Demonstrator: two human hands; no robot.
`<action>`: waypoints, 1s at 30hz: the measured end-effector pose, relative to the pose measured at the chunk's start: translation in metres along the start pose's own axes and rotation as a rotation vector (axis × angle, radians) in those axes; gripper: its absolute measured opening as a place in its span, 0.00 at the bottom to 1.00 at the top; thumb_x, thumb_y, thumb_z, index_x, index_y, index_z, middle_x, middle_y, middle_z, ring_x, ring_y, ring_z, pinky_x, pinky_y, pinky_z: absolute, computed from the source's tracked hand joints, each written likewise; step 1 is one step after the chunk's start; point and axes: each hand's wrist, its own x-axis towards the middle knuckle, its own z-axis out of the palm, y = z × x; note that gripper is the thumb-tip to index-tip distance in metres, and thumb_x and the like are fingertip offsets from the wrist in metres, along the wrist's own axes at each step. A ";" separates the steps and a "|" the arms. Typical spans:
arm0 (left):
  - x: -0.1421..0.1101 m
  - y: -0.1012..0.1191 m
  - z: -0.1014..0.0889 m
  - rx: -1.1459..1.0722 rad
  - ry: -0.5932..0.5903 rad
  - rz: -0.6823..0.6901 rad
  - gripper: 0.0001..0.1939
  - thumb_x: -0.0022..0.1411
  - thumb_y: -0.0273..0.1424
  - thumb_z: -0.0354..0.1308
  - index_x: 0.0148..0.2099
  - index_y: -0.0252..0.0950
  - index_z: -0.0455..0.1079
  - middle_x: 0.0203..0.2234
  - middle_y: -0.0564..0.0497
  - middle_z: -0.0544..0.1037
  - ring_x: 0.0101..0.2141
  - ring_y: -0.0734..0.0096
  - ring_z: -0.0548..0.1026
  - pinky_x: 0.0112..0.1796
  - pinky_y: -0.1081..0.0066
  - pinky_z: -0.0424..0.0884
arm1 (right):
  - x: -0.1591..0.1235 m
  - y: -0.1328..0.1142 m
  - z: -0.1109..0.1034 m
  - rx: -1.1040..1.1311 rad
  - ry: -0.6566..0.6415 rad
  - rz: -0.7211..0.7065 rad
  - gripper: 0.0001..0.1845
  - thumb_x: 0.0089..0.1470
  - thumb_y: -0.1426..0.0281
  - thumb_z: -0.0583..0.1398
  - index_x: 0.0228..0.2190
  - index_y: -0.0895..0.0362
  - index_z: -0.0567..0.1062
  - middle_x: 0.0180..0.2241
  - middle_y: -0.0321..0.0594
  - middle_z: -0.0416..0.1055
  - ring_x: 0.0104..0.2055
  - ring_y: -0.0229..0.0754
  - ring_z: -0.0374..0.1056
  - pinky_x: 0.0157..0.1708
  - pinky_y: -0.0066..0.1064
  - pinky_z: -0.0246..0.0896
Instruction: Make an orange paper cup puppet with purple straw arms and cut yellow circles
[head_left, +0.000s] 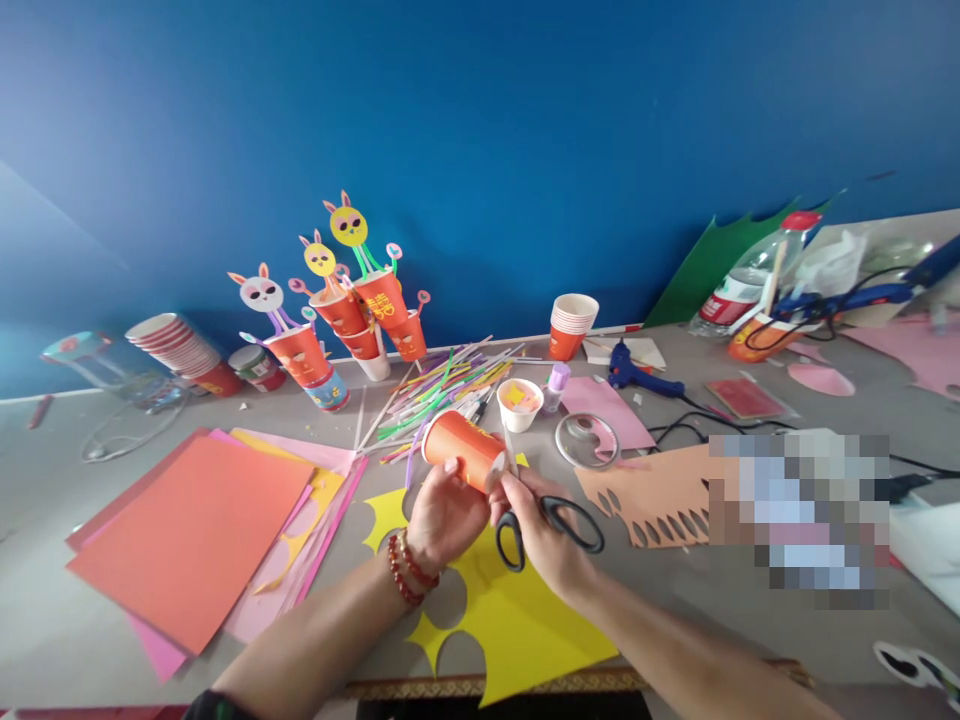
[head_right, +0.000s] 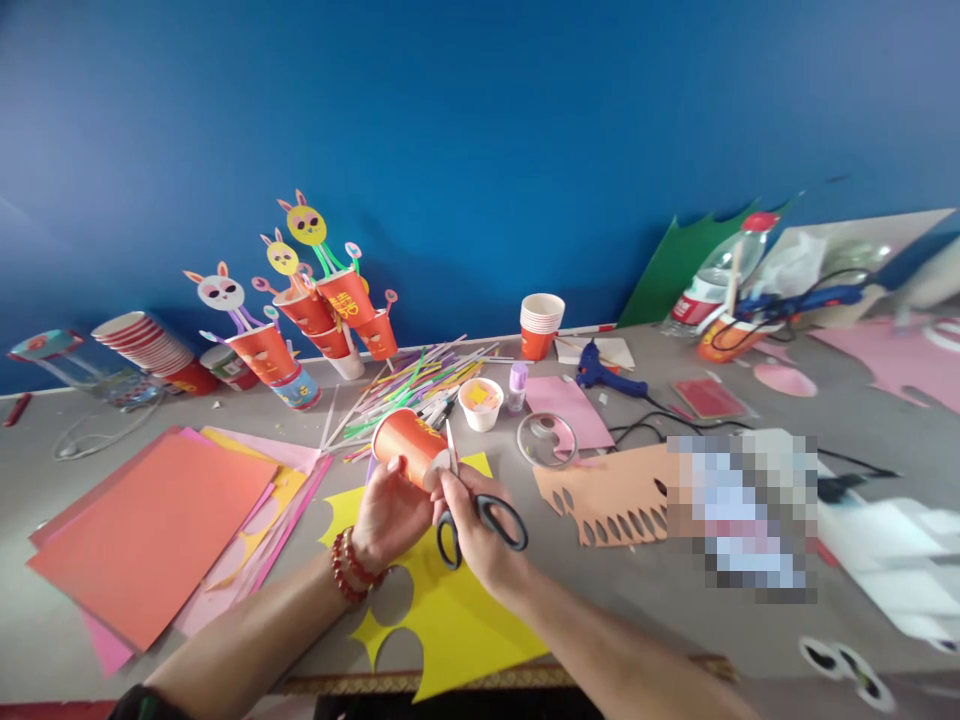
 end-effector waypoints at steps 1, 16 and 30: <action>0.000 0.000 0.000 0.005 0.003 -0.003 0.09 0.55 0.35 0.65 0.31 0.34 0.75 0.26 0.47 0.77 0.26 0.67 0.72 0.26 0.70 0.65 | 0.000 0.000 0.001 0.021 0.006 0.018 0.20 0.64 0.61 0.54 0.22 0.54 0.71 0.19 0.34 0.71 0.23 0.40 0.70 0.28 0.29 0.64; 0.003 -0.001 0.001 0.123 0.002 0.024 0.22 0.57 0.40 0.61 0.50 0.30 0.72 0.31 0.45 0.78 0.24 0.68 0.70 0.28 0.67 0.63 | 0.003 0.006 0.005 0.214 0.045 0.199 0.24 0.64 0.56 0.54 0.20 0.54 0.71 0.19 0.37 0.73 0.25 0.41 0.71 0.36 0.32 0.67; 0.003 0.001 0.005 0.153 0.011 -0.013 0.24 0.58 0.43 0.61 0.50 0.32 0.71 0.26 0.50 0.75 0.19 0.72 0.66 0.27 0.68 0.60 | 0.002 0.002 -0.002 0.229 -0.064 0.137 0.22 0.63 0.58 0.55 0.22 0.55 0.74 0.22 0.37 0.75 0.28 0.41 0.71 0.36 0.31 0.67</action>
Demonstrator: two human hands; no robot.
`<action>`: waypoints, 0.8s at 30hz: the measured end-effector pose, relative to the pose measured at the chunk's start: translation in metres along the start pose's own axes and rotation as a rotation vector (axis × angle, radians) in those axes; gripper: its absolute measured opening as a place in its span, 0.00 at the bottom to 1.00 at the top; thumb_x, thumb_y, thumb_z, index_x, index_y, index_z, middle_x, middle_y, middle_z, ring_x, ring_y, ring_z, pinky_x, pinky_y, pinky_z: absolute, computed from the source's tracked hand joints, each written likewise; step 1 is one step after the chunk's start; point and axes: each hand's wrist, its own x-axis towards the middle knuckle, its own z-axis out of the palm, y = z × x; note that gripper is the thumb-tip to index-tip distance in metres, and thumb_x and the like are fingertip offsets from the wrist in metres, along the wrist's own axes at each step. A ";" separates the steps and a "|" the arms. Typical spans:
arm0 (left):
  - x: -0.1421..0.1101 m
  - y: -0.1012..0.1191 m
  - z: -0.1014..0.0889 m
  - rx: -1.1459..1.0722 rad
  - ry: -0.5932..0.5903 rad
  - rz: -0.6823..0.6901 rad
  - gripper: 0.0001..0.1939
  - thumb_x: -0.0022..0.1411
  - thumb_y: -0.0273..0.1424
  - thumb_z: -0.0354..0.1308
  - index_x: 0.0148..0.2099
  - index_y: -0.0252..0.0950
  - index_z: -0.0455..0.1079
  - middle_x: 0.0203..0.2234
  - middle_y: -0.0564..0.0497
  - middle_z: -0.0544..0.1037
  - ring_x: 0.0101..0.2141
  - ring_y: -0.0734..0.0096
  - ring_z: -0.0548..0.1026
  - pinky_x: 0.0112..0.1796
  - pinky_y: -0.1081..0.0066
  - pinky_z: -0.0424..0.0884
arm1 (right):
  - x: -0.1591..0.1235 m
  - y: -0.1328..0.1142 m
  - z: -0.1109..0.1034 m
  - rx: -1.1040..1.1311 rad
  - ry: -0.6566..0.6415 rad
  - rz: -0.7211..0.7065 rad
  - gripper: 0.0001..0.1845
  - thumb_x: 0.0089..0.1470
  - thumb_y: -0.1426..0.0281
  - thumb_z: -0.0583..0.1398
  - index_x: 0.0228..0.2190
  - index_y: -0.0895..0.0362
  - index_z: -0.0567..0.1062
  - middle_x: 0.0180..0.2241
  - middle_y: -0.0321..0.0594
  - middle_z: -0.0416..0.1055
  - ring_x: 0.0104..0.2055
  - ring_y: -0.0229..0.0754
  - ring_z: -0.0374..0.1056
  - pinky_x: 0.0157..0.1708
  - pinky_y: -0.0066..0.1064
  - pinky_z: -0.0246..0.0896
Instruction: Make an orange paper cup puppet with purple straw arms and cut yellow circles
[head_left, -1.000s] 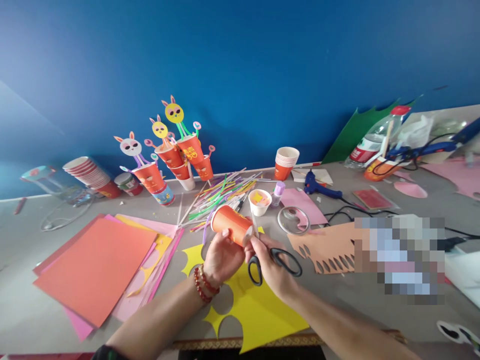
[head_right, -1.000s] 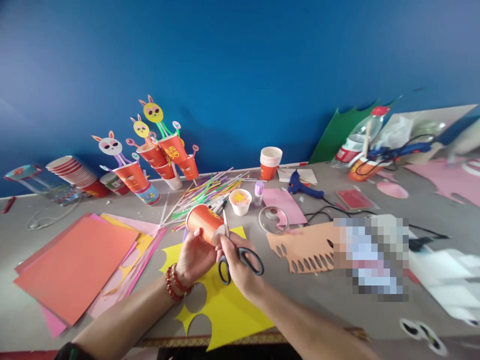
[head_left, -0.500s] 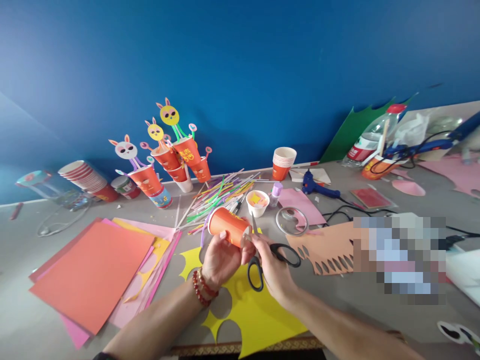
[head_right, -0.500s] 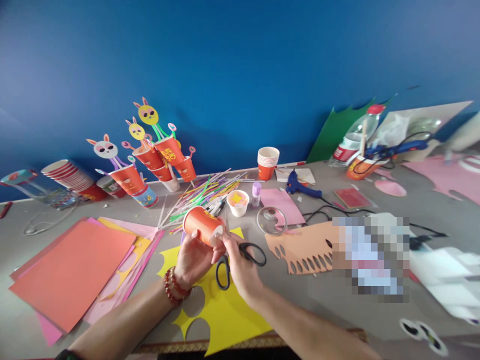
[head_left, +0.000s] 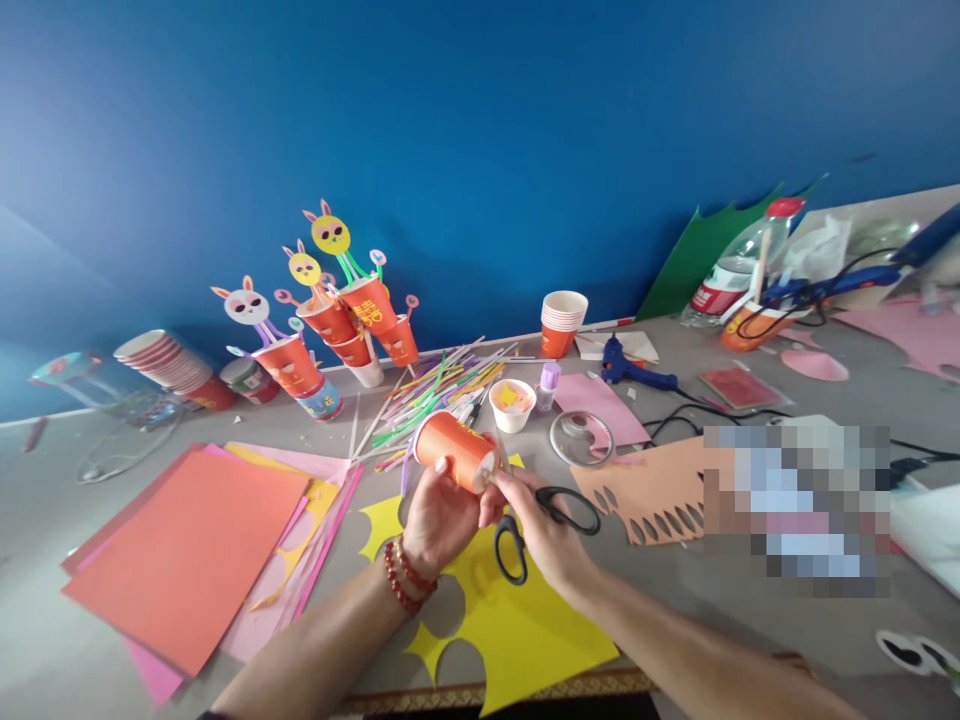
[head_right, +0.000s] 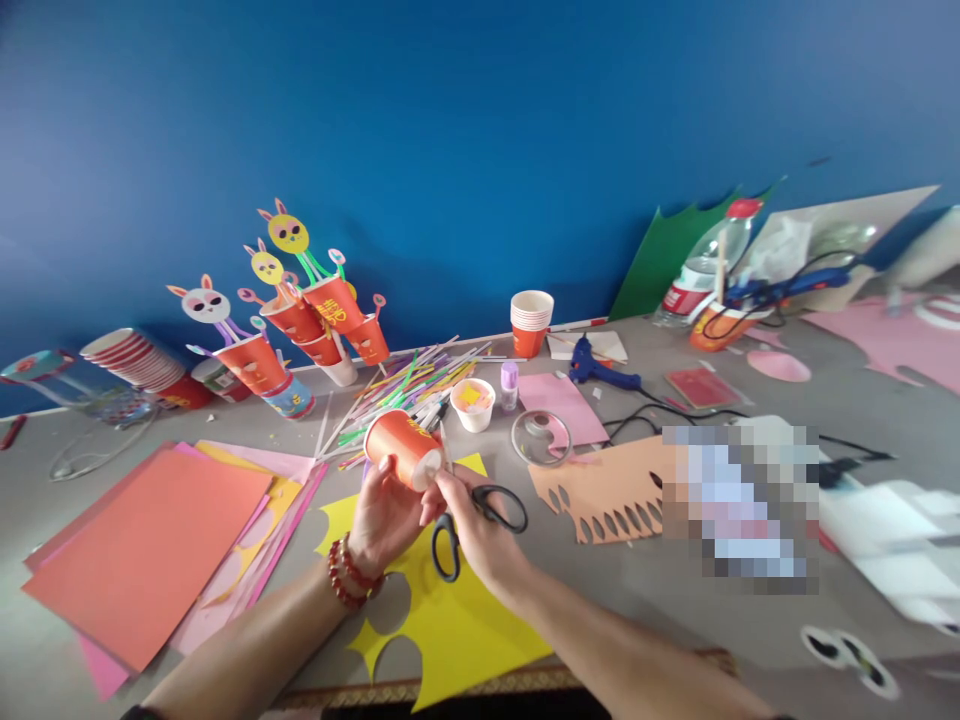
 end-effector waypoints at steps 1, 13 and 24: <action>0.000 0.000 0.000 0.014 0.004 -0.001 0.24 0.58 0.44 0.61 0.50 0.31 0.71 0.23 0.52 0.74 0.18 0.73 0.66 0.27 0.68 0.60 | 0.001 -0.001 0.001 0.016 0.003 0.009 0.21 0.63 0.58 0.55 0.22 0.55 0.75 0.22 0.37 0.75 0.28 0.41 0.71 0.35 0.31 0.67; -0.001 -0.003 -0.006 0.131 -0.065 0.094 0.20 0.63 0.43 0.55 0.46 0.31 0.73 0.19 0.51 0.73 0.18 0.69 0.68 0.27 0.66 0.61 | 0.003 -0.002 0.008 0.271 -0.042 0.264 0.29 0.63 0.51 0.49 0.22 0.56 0.73 0.20 0.40 0.73 0.23 0.41 0.70 0.20 0.29 0.57; 0.002 -0.001 -0.007 0.110 0.042 0.103 0.17 0.64 0.42 0.57 0.38 0.31 0.73 0.24 0.49 0.75 0.24 0.68 0.71 0.27 0.68 0.65 | 0.006 0.011 -0.003 0.019 0.002 0.038 0.22 0.63 0.56 0.55 0.24 0.56 0.75 0.21 0.37 0.74 0.25 0.41 0.72 0.31 0.31 0.65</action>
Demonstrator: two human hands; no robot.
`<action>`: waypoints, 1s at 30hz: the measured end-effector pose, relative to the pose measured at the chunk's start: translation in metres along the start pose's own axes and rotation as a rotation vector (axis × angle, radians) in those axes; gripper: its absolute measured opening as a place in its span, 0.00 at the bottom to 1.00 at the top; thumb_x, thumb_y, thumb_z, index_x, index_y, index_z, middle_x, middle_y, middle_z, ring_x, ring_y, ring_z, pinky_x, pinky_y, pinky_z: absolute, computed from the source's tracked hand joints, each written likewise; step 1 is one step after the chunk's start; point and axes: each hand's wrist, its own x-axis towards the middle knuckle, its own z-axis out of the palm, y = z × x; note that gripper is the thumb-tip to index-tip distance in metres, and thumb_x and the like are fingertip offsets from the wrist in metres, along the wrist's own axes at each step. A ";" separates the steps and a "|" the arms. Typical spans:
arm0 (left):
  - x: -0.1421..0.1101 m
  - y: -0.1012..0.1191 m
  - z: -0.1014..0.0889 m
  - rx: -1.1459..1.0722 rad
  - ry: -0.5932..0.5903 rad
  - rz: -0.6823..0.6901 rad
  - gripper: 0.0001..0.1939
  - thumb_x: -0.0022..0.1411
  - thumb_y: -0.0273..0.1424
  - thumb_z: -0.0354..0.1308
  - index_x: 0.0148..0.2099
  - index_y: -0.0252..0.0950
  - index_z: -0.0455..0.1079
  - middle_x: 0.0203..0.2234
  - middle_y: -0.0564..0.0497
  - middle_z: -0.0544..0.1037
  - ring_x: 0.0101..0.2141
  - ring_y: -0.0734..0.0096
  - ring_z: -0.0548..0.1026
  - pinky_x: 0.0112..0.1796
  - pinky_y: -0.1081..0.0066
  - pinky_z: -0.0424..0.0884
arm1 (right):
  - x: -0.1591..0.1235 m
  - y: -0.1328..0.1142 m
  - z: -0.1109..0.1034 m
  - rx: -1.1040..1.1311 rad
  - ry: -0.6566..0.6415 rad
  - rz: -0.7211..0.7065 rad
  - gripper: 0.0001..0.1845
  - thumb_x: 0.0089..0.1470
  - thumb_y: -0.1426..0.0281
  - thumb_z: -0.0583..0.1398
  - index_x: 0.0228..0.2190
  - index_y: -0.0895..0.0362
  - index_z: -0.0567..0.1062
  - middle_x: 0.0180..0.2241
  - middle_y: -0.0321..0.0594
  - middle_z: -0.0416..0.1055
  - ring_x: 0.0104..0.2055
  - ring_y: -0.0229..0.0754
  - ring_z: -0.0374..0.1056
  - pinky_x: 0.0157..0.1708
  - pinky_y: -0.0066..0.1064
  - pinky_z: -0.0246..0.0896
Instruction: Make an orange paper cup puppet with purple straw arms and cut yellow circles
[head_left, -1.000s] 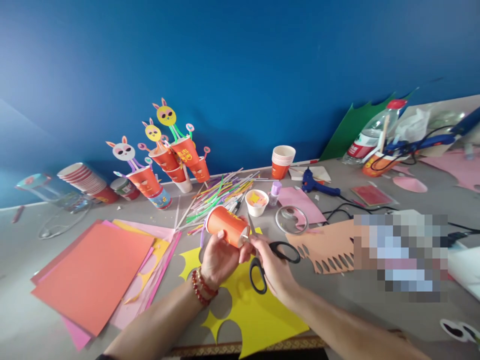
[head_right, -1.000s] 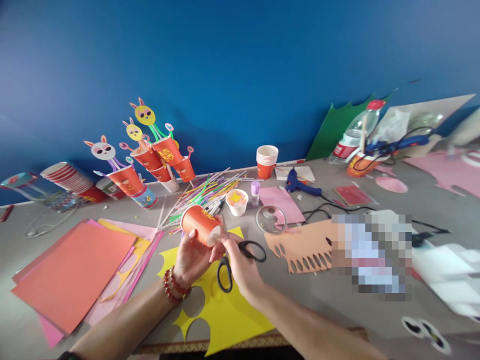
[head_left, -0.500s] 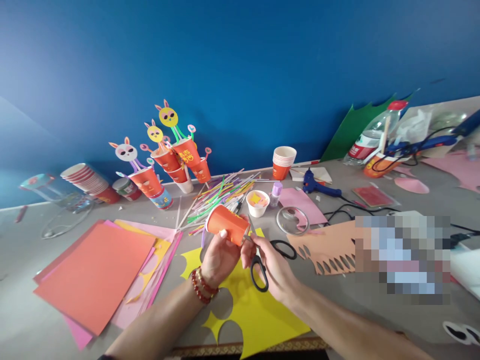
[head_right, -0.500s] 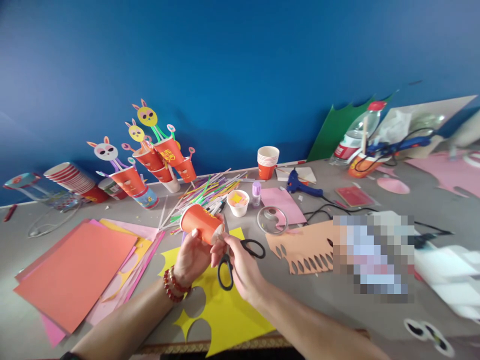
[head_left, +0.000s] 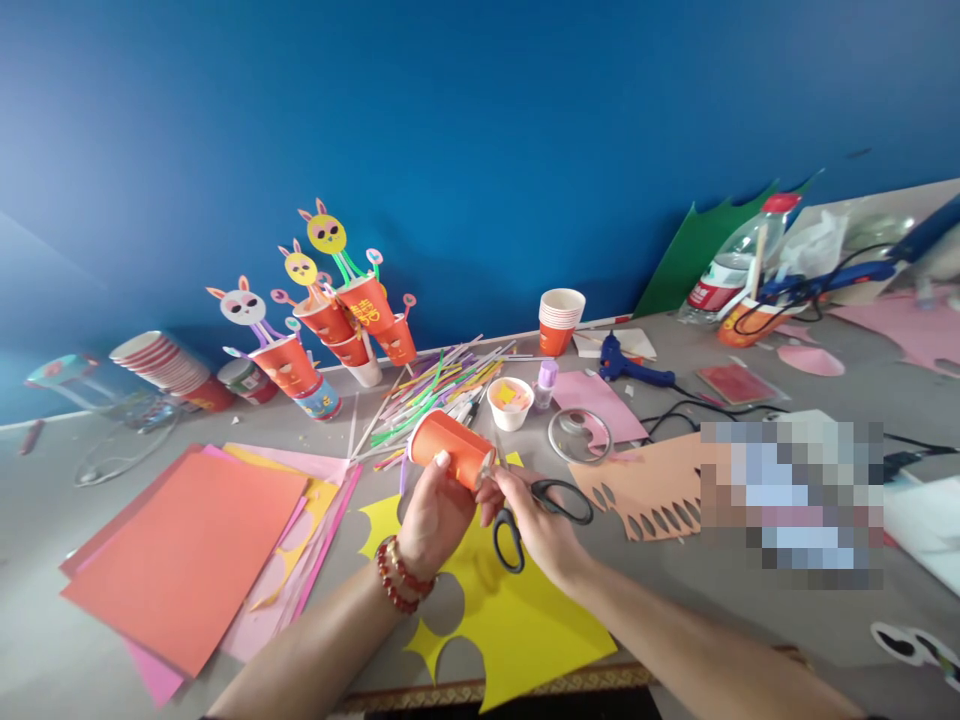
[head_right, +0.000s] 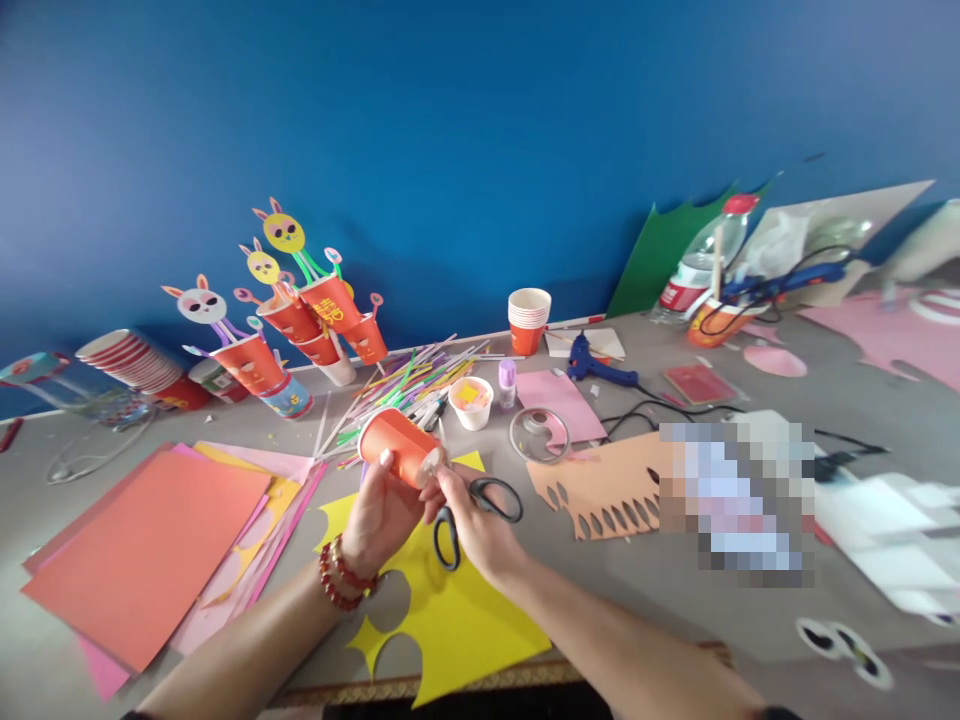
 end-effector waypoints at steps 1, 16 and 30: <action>0.000 0.001 0.000 -0.003 0.026 0.001 0.16 0.63 0.41 0.58 0.37 0.31 0.72 0.26 0.48 0.76 0.25 0.68 0.72 0.27 0.68 0.65 | 0.000 -0.002 -0.001 -0.054 -0.011 -0.021 0.22 0.64 0.57 0.54 0.24 0.56 0.75 0.21 0.36 0.75 0.26 0.41 0.73 0.32 0.30 0.65; 0.002 0.007 -0.002 -0.231 0.216 -0.004 0.15 0.63 0.38 0.62 0.45 0.31 0.73 0.35 0.45 0.81 0.38 0.65 0.79 0.40 0.70 0.75 | 0.004 -0.008 -0.012 -0.196 -0.071 -0.101 0.24 0.65 0.58 0.53 0.21 0.56 0.73 0.17 0.34 0.69 0.21 0.37 0.68 0.25 0.28 0.60; -0.002 -0.001 0.000 -0.268 0.122 0.018 0.15 0.63 0.38 0.62 0.46 0.31 0.75 0.39 0.43 0.84 0.41 0.64 0.81 0.44 0.69 0.76 | 0.004 -0.004 -0.012 -0.677 0.153 -0.513 0.06 0.61 0.67 0.58 0.36 0.54 0.75 0.31 0.41 0.77 0.33 0.46 0.74 0.35 0.35 0.68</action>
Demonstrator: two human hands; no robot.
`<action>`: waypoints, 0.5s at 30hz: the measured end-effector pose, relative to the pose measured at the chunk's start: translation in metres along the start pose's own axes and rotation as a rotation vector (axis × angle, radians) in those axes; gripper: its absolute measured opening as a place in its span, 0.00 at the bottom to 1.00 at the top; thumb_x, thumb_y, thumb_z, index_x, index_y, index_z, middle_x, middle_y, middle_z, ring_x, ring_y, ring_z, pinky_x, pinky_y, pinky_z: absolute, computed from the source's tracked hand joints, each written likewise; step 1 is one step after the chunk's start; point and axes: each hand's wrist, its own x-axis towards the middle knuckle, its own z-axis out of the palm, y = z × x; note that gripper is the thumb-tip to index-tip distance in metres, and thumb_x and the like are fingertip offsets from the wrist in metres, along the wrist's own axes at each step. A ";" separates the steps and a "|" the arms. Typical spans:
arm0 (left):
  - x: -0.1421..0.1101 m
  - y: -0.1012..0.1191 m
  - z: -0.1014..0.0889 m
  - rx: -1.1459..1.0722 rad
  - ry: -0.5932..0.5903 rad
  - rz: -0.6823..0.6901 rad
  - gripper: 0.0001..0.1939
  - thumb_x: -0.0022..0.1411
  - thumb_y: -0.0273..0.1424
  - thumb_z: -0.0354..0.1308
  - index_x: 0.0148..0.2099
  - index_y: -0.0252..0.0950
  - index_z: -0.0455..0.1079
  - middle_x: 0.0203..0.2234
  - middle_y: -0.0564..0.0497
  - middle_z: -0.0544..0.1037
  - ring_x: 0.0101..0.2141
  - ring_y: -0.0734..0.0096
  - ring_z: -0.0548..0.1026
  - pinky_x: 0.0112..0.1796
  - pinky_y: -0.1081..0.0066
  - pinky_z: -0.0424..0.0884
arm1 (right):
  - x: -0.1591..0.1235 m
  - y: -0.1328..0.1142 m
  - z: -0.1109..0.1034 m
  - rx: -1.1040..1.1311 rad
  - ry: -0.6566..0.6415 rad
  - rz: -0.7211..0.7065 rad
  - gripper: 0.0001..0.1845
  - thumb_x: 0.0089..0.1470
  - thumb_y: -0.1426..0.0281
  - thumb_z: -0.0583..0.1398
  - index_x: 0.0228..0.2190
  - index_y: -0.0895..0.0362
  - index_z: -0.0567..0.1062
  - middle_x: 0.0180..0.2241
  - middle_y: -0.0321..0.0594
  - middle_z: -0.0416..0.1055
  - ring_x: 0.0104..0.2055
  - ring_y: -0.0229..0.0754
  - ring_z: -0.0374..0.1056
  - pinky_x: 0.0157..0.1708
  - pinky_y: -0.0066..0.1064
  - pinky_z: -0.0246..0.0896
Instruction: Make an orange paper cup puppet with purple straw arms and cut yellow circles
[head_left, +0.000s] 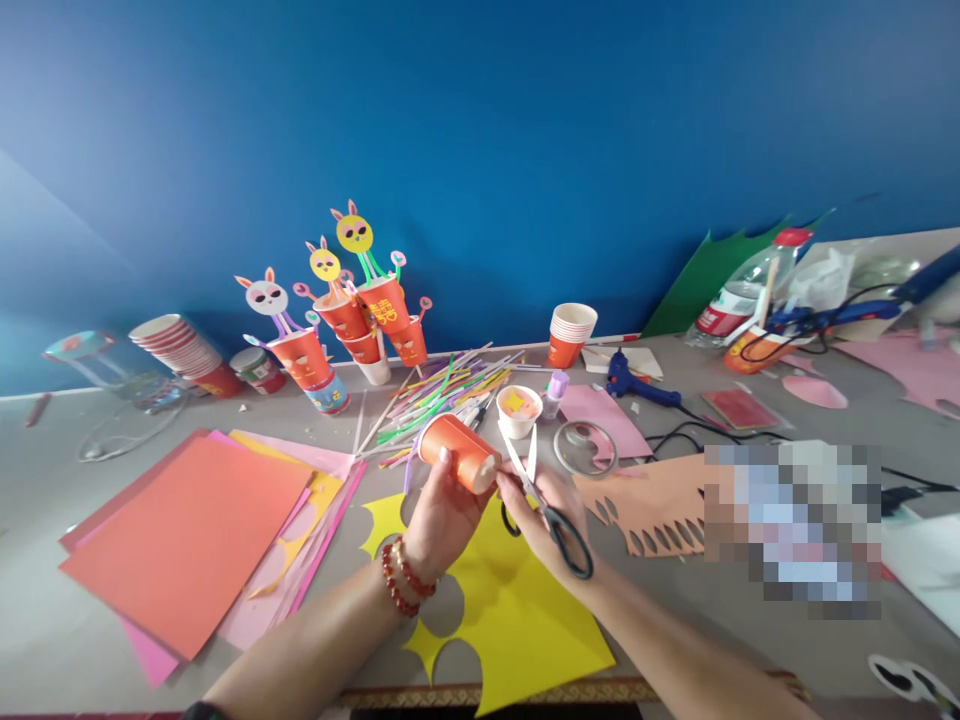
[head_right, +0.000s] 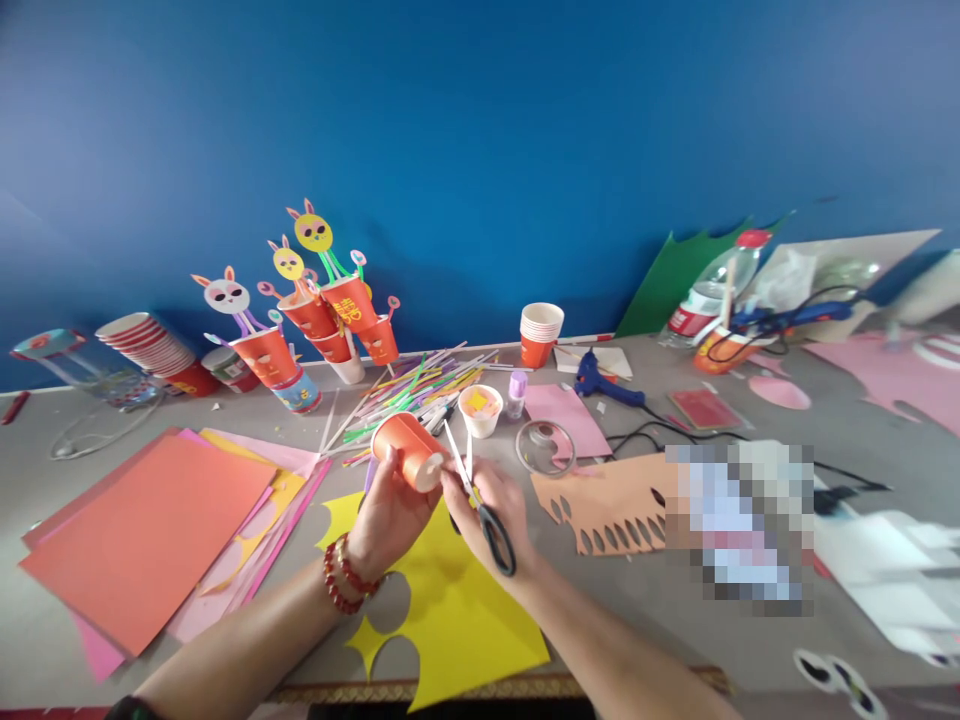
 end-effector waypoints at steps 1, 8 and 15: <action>-0.001 -0.001 0.001 0.009 -0.013 -0.004 0.16 0.63 0.38 0.63 0.46 0.31 0.75 0.39 0.43 0.84 0.41 0.63 0.81 0.44 0.69 0.76 | 0.001 0.002 0.001 -0.024 0.001 -0.031 0.05 0.61 0.68 0.58 0.36 0.54 0.75 0.32 0.41 0.77 0.34 0.46 0.74 0.36 0.35 0.69; -0.005 -0.005 0.003 0.074 -0.008 0.022 0.16 0.61 0.39 0.64 0.43 0.30 0.76 0.38 0.43 0.83 0.42 0.62 0.80 0.46 0.67 0.74 | 0.006 0.005 -0.001 -0.096 -0.034 -0.093 0.07 0.60 0.66 0.58 0.31 0.54 0.75 0.27 0.41 0.77 0.30 0.46 0.74 0.32 0.33 0.67; -0.004 -0.005 -0.002 0.245 -0.040 0.233 0.14 0.58 0.38 0.67 0.42 0.35 0.74 0.36 0.48 0.81 0.37 0.65 0.78 0.40 0.68 0.73 | 0.005 0.000 0.001 0.058 -0.074 0.117 0.09 0.60 0.64 0.58 0.29 0.53 0.71 0.23 0.35 0.73 0.23 0.40 0.69 0.25 0.29 0.62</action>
